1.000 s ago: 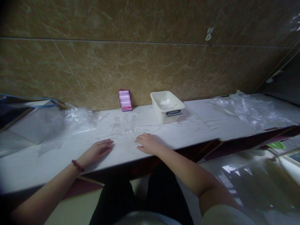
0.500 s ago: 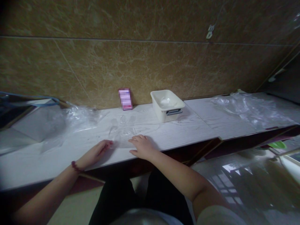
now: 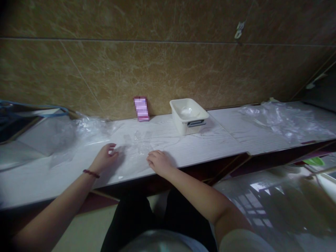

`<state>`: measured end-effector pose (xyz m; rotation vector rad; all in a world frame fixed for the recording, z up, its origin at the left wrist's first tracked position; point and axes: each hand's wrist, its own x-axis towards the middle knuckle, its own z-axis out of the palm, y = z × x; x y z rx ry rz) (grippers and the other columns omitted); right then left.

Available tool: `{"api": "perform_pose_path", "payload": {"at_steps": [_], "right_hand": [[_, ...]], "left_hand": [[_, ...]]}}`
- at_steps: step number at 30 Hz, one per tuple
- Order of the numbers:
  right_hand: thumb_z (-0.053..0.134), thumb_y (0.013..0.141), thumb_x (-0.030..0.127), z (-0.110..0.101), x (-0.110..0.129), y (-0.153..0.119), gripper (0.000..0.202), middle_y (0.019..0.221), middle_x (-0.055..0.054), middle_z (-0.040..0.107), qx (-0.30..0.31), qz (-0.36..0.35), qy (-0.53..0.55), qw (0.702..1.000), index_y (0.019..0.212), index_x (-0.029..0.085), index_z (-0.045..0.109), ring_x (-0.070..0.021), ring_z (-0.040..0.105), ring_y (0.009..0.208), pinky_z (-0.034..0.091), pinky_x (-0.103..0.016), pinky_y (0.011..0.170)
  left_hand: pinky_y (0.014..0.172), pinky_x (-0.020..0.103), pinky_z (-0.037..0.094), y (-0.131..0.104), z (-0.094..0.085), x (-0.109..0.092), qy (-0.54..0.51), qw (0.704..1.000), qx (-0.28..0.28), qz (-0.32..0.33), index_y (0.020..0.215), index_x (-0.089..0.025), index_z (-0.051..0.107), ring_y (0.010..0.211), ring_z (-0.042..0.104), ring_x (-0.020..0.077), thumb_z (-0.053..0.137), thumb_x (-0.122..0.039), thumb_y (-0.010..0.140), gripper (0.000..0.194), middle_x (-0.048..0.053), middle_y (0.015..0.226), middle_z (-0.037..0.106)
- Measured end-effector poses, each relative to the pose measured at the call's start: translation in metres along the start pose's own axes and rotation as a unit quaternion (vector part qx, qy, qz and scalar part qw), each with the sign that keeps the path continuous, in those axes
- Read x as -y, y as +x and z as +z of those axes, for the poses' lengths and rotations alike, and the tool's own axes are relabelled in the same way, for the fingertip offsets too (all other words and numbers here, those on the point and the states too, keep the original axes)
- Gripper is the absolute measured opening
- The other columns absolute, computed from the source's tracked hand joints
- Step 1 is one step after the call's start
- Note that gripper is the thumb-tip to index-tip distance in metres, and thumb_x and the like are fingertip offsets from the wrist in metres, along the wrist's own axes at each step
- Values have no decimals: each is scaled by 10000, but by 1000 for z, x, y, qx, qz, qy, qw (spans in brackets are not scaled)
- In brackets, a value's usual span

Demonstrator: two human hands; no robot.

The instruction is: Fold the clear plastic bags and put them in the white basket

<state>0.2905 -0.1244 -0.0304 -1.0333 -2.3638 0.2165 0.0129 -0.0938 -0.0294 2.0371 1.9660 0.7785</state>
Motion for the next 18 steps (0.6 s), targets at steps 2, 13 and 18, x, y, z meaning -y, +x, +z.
{"api": "perform_pose_path", "payload": {"at_steps": [2,13,18], "right_hand": [[494,769,200,-1,2,-1,146,990,-38,578,-2,-3,7,1000,847,179,616,-142,461,970,350,-280,872],[505,764,285,-8,6,-4,182,983,-49,572,2,-8,51,999,885,189,600,-139,455,972,339,-286,859],[480,769,336,-12,9,19,275,990,-45,561,-13,-2,64,998,988,180,533,-147,451,968,320,-293,879]], "left_hand": [[760,316,441,11,6,1,40,999,20,-4,1076,-113,437,875,544,207,513,-373,635,518,123,1021,532],[635,249,415,23,5,-18,82,995,16,-53,806,-183,558,692,572,162,394,-344,727,243,49,760,627],[575,246,388,22,7,-26,83,996,11,-35,710,-181,545,631,549,157,393,-382,719,252,41,689,609]]}}
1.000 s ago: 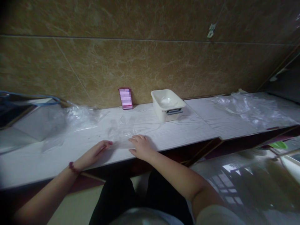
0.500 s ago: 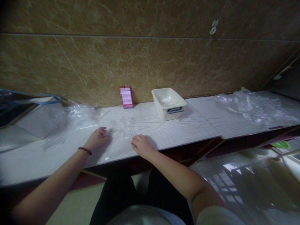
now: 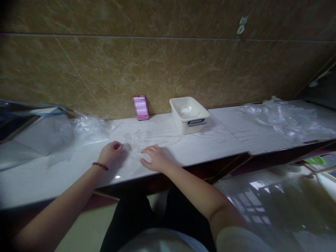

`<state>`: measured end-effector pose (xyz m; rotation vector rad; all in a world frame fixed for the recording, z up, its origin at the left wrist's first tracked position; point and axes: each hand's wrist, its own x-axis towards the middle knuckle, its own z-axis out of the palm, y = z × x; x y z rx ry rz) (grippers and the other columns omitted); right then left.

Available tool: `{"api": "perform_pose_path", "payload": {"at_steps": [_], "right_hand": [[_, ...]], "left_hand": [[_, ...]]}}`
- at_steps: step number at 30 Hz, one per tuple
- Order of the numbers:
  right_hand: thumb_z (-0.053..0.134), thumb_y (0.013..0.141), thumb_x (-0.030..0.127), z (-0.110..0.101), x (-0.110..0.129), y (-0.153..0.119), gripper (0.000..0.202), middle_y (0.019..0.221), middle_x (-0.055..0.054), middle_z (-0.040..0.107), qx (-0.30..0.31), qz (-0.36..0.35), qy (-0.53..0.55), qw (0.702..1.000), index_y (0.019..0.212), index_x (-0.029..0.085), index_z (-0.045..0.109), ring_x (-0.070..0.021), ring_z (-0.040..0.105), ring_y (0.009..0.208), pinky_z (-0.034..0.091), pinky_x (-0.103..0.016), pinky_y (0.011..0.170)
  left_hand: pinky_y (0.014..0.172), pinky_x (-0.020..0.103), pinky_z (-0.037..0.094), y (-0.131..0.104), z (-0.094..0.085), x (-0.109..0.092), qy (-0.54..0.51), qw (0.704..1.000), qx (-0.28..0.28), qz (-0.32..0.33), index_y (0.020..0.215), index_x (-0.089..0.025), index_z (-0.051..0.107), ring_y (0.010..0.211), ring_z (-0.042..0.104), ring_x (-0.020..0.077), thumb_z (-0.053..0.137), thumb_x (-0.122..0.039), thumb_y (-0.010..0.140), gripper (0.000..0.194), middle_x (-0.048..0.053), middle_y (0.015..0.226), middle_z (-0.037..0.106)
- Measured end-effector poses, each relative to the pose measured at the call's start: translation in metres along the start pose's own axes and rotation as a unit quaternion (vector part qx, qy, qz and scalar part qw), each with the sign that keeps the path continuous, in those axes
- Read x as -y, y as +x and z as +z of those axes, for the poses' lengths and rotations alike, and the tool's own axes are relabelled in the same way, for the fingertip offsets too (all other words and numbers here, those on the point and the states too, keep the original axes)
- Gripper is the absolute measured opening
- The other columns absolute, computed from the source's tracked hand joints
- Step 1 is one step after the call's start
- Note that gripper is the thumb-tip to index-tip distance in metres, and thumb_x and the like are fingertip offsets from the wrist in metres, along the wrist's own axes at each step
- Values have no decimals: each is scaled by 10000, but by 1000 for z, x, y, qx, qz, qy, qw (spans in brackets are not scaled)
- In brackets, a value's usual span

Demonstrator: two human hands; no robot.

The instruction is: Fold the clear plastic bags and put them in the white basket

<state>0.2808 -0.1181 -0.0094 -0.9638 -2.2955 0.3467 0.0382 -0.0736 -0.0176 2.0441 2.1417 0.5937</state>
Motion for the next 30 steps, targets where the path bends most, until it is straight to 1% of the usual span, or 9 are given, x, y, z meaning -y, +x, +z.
{"api": "perform_pose_path", "payload": {"at_steps": [3,6,11,14,19,21,24,27,30], "right_hand": [[534,723,383,16,2,29,406,1016,-76,535,-15,42,-57,997,1056,158,480,-189,429,979,326,-328,868],[587,674,414,38,3,59,532,1031,-97,511,-1,62,-107,992,1109,148,435,-219,412,981,348,-347,833],[437,805,204,54,-11,92,172,961,-34,529,75,21,-136,988,939,222,544,-169,434,903,374,-285,748],[435,806,170,51,-28,99,172,923,-28,545,87,-7,-138,987,872,222,585,-162,431,896,365,-270,750],[450,799,145,52,-48,102,173,914,-27,567,109,-38,-112,987,857,203,602,-146,433,923,334,-265,808],[455,793,131,56,-52,103,179,927,-23,570,110,-40,-97,988,883,199,594,-139,440,932,328,-257,815],[454,786,107,64,-54,106,200,940,-15,567,107,-60,-71,990,911,195,583,-129,445,939,323,-240,817],[457,776,91,72,-58,111,180,906,-23,567,117,-74,-60,989,857,175,595,-126,457,911,322,-233,801],[470,763,85,75,-64,114,154,868,-30,569,129,-73,-63,987,805,158,599,-126,467,879,324,-229,779]], "left_hand": [[563,257,379,1,1,-7,14,1000,-15,1,665,-179,531,613,538,165,386,-386,718,258,44,649,593],[567,263,384,3,1,-13,13,1000,-20,2,657,-177,533,609,537,169,387,-392,719,267,45,641,589],[615,262,420,2,1,-11,-45,997,31,46,774,-162,574,668,561,165,419,-453,709,336,58,748,620],[665,257,437,-1,0,4,-98,990,61,86,896,-154,568,744,570,161,415,-494,711,416,65,870,620],[695,264,436,-5,-5,26,-76,994,36,74,906,-156,564,795,565,175,413,-510,702,436,73,889,605],[678,263,432,-8,-7,22,-71,994,47,70,912,-165,553,752,564,166,425,-517,692,435,60,848,607],[581,253,416,-18,-5,6,-63,996,63,27,965,-172,501,633,556,154,446,-511,681,446,24,716,603],[526,249,383,-28,0,-8,-32,998,48,-8,1008,-174,452,598,554,164,463,-422,691,403,11,661,596],[523,252,367,-33,5,-13,8,999,30,-13,988,-187,465,604,553,171,442,-337,708,318,14,656,595]]}}
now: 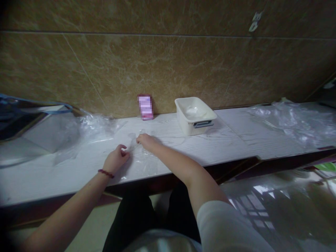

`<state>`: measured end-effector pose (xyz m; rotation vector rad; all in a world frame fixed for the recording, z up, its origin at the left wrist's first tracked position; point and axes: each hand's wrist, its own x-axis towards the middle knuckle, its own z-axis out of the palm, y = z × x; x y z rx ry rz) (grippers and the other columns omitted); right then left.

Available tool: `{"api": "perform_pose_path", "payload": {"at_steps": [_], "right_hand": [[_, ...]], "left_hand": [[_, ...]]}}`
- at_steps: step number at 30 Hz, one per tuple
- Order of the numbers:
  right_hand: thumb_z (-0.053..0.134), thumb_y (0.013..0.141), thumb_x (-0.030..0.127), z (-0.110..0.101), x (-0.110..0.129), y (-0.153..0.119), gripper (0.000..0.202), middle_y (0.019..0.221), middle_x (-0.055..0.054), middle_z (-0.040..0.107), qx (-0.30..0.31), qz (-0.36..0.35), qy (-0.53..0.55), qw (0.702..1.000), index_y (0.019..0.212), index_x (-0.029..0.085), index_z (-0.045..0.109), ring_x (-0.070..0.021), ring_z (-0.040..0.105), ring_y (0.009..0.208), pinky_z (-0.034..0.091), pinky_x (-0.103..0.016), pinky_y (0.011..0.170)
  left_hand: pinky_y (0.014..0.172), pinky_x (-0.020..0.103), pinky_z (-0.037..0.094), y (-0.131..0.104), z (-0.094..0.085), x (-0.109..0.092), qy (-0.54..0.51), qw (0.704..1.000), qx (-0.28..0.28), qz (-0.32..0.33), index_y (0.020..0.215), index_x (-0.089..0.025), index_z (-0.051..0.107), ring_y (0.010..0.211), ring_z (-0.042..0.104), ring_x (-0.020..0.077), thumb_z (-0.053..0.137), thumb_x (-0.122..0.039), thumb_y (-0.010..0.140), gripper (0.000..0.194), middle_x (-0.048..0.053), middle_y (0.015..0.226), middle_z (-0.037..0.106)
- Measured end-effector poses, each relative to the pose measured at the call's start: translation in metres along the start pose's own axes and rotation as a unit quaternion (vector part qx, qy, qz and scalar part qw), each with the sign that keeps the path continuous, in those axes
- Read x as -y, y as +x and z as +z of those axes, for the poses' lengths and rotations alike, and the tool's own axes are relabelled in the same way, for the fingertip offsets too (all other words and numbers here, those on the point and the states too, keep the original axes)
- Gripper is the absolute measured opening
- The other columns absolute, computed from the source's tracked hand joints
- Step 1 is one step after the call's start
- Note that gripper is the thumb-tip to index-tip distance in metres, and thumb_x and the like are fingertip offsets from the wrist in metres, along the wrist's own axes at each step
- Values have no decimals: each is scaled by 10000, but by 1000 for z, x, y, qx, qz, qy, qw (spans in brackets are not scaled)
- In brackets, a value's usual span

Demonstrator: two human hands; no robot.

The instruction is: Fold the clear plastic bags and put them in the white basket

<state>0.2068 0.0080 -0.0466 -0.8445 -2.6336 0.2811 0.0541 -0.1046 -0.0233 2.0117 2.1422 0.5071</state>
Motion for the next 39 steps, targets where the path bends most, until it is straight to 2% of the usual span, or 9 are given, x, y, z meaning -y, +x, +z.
{"api": "perform_pose_path", "payload": {"at_steps": [6,10,14,21,25,29,31,34,39], "right_hand": [[472,760,85,-3,-9,-2,150,866,-37,584,-6,0,-9,1000,807,146,601,-125,481,861,324,-228,784],[478,754,77,-8,-7,-2,151,856,-46,604,-1,-18,-13,1000,793,128,614,-119,493,865,315,-232,813],[488,748,75,-14,-3,-5,163,858,-38,622,2,-40,-21,999,815,129,626,-114,503,864,308,-230,842],[504,744,100,-17,-6,-15,159,852,-37,632,25,-85,-55,995,827,147,631,-134,508,874,316,-252,834],[473,758,110,-24,-2,-21,216,913,-44,623,49,-52,-70,995,907,172,618,-143,498,923,318,-272,838],[440,763,104,-34,6,-25,322,990,-31,598,24,17,-93,995,1041,218,555,-153,452,996,307,-296,862],[424,770,104,-35,8,-25,357,1052,-16,577,20,17,-110,994,1080,247,528,-159,412,1052,285,-315,889],[420,775,110,-31,8,-24,364,1125,15,545,45,-2,-134,990,1076,284,527,-176,361,1117,235,-366,931],[431,756,92,-33,8,-24,353,1097,3,562,54,31,-149,987,1023,282,563,-194,371,1107,196,-421,946]], "left_hand": [[610,273,409,4,-4,13,14,997,-4,82,898,-195,575,653,541,167,376,-404,757,321,36,709,581],[812,330,396,22,-5,31,7,980,-41,195,971,-206,608,873,520,193,345,-377,788,363,78,933,567],[917,394,328,37,1,43,14,968,-28,251,1039,-271,588,1035,448,223,375,-404,785,356,69,1122,506],[978,433,223,40,2,51,64,968,26,242,1123,-340,513,1149,360,239,408,-487,752,413,33,1245,439],[957,450,228,40,-3,54,93,969,55,224,1170,-379,448,1180,310,272,400,-559,726,481,23,1302,375],[945,448,223,41,-6,53,136,964,77,214,1194,-398,406,1182,296,289,377,-608,709,529,14,1315,355],[944,443,218,41,-7,52,147,963,81,211,1198,-404,397,1182,291,287,370,-615,709,533,9,1318,347],[939,442,215,41,-7,53,150,962,84,214,1198,-412,391,1184,282,289,365,-621,708,533,8,1321,336],[929,452,211,42,-9,54,150,961,86,217,1210,-413,372,1172,287,298,369,-647,684,576,21,1317,336]]}}
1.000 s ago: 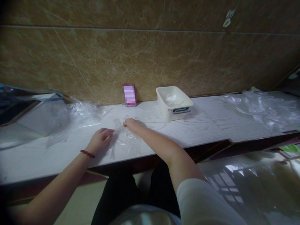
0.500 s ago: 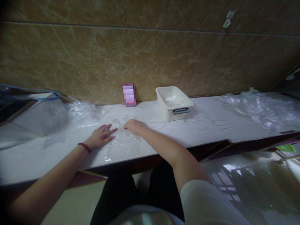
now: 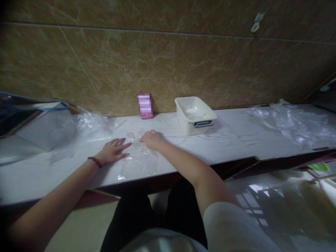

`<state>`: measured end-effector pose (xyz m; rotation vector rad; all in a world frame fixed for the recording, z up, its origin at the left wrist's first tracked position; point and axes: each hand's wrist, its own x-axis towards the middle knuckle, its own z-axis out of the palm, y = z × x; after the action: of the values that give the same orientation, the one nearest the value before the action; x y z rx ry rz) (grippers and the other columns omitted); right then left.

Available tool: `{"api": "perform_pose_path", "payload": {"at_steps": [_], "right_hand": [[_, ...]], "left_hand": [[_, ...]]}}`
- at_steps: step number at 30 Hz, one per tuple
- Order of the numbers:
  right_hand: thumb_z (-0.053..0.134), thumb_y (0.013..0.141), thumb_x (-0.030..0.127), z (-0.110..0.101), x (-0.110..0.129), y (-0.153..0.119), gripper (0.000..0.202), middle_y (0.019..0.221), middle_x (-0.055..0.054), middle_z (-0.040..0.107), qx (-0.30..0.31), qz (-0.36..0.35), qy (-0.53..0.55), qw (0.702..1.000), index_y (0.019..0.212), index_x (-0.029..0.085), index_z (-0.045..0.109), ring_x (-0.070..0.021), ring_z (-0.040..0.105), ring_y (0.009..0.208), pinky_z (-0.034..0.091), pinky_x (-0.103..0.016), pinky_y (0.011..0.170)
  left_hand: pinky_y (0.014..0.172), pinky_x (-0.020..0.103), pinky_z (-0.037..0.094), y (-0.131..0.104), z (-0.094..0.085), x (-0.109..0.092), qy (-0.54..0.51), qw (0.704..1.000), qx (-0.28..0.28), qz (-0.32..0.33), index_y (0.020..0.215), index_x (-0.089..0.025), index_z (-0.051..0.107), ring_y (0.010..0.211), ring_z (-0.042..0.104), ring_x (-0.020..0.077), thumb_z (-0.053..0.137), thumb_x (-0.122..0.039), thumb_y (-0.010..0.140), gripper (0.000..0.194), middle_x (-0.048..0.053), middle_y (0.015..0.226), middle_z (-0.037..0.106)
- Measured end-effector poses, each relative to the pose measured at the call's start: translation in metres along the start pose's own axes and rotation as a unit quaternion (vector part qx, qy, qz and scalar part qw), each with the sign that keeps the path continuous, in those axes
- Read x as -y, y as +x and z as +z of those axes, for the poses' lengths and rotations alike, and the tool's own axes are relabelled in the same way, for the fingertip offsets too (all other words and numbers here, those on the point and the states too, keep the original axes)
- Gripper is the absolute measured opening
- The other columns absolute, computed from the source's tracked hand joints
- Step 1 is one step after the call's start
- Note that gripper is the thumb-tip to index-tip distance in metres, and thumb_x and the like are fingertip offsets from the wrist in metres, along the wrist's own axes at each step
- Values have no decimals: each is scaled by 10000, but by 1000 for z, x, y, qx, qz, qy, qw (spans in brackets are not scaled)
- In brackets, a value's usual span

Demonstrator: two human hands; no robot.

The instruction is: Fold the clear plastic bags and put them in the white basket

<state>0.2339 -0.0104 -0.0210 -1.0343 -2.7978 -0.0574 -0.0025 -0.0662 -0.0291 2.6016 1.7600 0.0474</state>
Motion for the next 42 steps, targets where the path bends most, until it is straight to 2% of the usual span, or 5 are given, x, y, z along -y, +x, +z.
{"api": "perform_pose_path", "payload": {"at_steps": [8,14,24,31,42], "right_hand": [[457,776,431,-41,13,-79,450,1137,-63,520,-28,-96,109,989,1164,202,467,-187,356,1121,251,-355,934],[511,684,541,-26,39,-142,747,1348,-99,280,29,-53,54,997,1302,194,277,-253,173,1246,140,-423,996],[389,826,381,-7,59,-145,363,1262,-4,431,-72,-28,42,996,1162,279,478,-201,261,1218,157,-426,1003],[415,825,315,9,62,-148,306,1170,15,523,-134,-27,44,990,1112,283,518,-157,347,1169,199,-380,996],[478,752,457,-14,47,-155,525,1285,-42,396,-53,16,52,997,1224,238,410,-227,238,1221,155,-439,1002]], "left_hand": [[927,469,191,-1,-2,-2,-1,1000,16,2,1234,-401,335,1184,256,319,369,-680,655,644,42,1332,307],[935,463,185,-7,-2,-4,-9,1000,21,7,1243,-381,332,1191,249,321,373,-682,651,666,39,1349,291],[935,451,241,-11,2,-3,13,999,-30,34,1269,-343,308,1188,286,303,397,-649,668,681,58,1324,335],[918,372,345,-14,0,-6,-43,980,-131,145,1039,-224,575,1091,431,231,468,-523,713,456,79,1125,538],[1002,411,182,-45,-23,-23,-31,975,32,218,1253,-244,369,1195,325,236,441,-610,669,692,81,1319,361]]}}
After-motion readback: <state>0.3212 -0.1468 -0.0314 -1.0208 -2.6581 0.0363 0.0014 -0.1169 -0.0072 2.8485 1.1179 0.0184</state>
